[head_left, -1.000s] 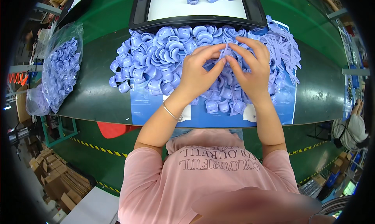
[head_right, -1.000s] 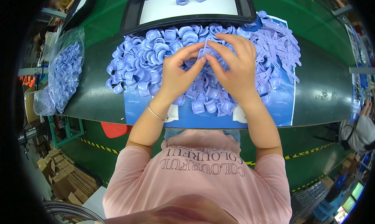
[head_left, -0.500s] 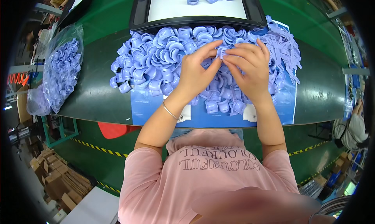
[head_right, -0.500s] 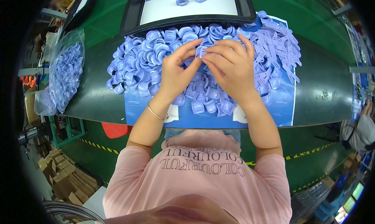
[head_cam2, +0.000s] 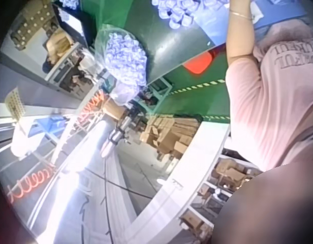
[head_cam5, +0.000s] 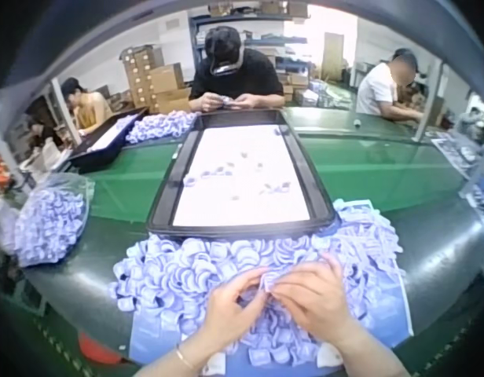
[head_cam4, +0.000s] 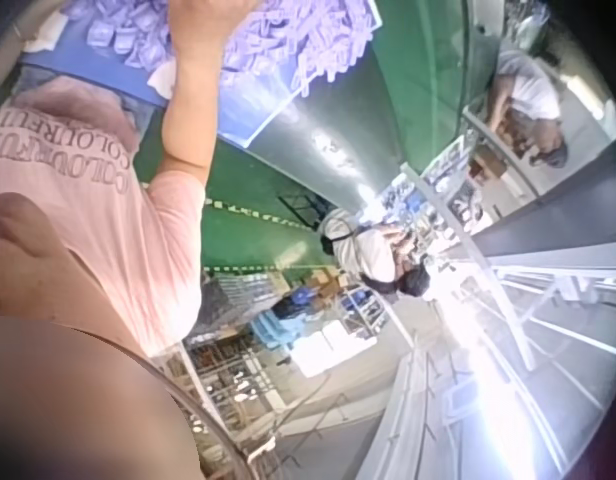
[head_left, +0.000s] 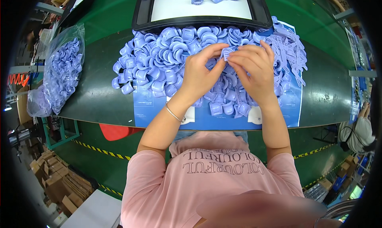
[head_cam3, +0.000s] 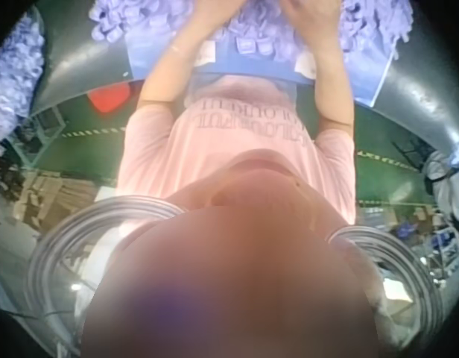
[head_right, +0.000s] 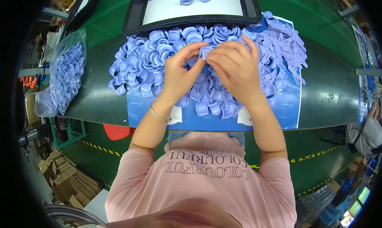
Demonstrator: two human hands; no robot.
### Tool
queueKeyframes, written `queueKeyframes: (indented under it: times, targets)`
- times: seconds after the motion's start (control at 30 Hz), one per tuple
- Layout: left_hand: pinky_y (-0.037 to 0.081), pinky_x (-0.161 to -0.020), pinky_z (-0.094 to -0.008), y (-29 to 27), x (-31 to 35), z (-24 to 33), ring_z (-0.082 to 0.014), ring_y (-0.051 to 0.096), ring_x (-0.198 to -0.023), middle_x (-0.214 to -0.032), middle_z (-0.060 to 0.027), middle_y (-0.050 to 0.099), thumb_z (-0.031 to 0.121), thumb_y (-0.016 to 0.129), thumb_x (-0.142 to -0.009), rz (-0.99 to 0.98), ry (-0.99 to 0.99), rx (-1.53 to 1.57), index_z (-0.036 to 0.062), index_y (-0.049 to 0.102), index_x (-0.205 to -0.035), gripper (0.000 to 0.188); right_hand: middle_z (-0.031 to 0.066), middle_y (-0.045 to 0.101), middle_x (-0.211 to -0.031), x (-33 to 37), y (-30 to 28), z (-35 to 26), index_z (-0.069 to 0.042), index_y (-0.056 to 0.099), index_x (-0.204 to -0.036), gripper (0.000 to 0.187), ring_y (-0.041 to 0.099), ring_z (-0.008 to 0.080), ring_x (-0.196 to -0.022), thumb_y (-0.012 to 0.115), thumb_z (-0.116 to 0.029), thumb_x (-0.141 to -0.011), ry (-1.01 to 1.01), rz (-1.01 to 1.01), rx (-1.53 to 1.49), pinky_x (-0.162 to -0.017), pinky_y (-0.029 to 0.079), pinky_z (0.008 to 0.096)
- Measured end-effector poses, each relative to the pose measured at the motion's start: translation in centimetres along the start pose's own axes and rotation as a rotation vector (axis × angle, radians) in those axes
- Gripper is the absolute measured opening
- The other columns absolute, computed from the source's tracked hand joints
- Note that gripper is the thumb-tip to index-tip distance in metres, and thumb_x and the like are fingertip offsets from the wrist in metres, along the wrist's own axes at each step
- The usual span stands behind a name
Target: Inspecting and sorting small purple plastic components into groups on an assembly line.
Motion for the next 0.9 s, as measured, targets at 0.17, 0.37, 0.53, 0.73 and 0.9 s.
queueKeyframes:
  times: [0.17,0.37,0.53,0.73,0.9]
  targets:
    - [0.053,-0.084,-0.0279,0.0,0.0,0.2,-0.0174,0.067,-0.096,-0.106,-0.012,0.068,-0.003,0.065,-0.082,-0.038,-0.003,-0.07,0.0003,0.065,-0.111,0.029,-0.001,0.067,-0.093,0.1,-0.1,0.3,-0.013,0.07,-0.09,0.017,0.06,0.0191,-0.098,0.074,-0.009,-0.075,0.041,0.046,0.019,-0.103,0.032,0.0436]
    - [0.053,-0.082,-0.0281,-0.1,-0.2,0.9,-0.0178,0.066,-0.094,-0.103,-0.0112,0.067,-0.002,0.068,-0.081,-0.033,0.078,-0.108,0.0,0.066,-0.109,0.028,0.0027,0.067,-0.095,-0.2,-0.2,0.3,-0.011,0.068,-0.092,0.016,0.061,0.0213,-0.097,0.071,-0.008,-0.077,0.097,0.042,0.022,-0.102,0.033,0.0437]
    - [0.053,-0.083,-0.0278,0.2,0.1,-0.1,-0.0168,0.065,-0.096,-0.1,-0.0082,0.065,0.0,0.069,-0.083,-0.021,-0.143,0.362,-0.0026,0.064,-0.111,0.029,0.0058,0.067,-0.094,-0.1,-0.2,1.1,-0.008,0.068,-0.094,0.016,0.062,0.0237,-0.094,0.068,-0.005,-0.078,0.135,0.055,-0.105,-0.098,0.037,0.0448]
    - [0.05,-0.087,-0.028,0.2,0.0,-0.2,-0.015,0.061,-0.1,-0.11,-0.0076,0.063,0.0,0.069,-0.082,-0.162,-0.108,0.339,-0.0012,0.063,-0.115,0.033,0.0089,0.068,-0.089,0.6,0.3,1.6,-0.004,0.068,-0.092,0.015,0.064,0.0249,-0.088,0.065,0.001,-0.078,0.157,0.103,-0.177,-0.09,0.044,0.0399]
    - [0.039,-0.094,-0.0333,0.3,0.4,1.6,-0.0205,0.055,-0.106,-0.106,-0.0071,0.063,0.006,0.069,-0.081,-0.199,0.114,0.037,0.0036,0.065,-0.105,0.025,0.008,0.068,-0.093,0.9,0.5,3.8,0.002,0.065,-0.094,0.01,0.063,0.0152,-0.09,0.061,0.002,-0.084,0.543,0.089,-0.408,-0.083,0.047,0.0294]
Point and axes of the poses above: each hand's wrist, its own x-axis away from the middle knuckle, its own y-axis out of the palm, z = x × y, the point moved 4 cm from there along -x, towards the middle knuckle
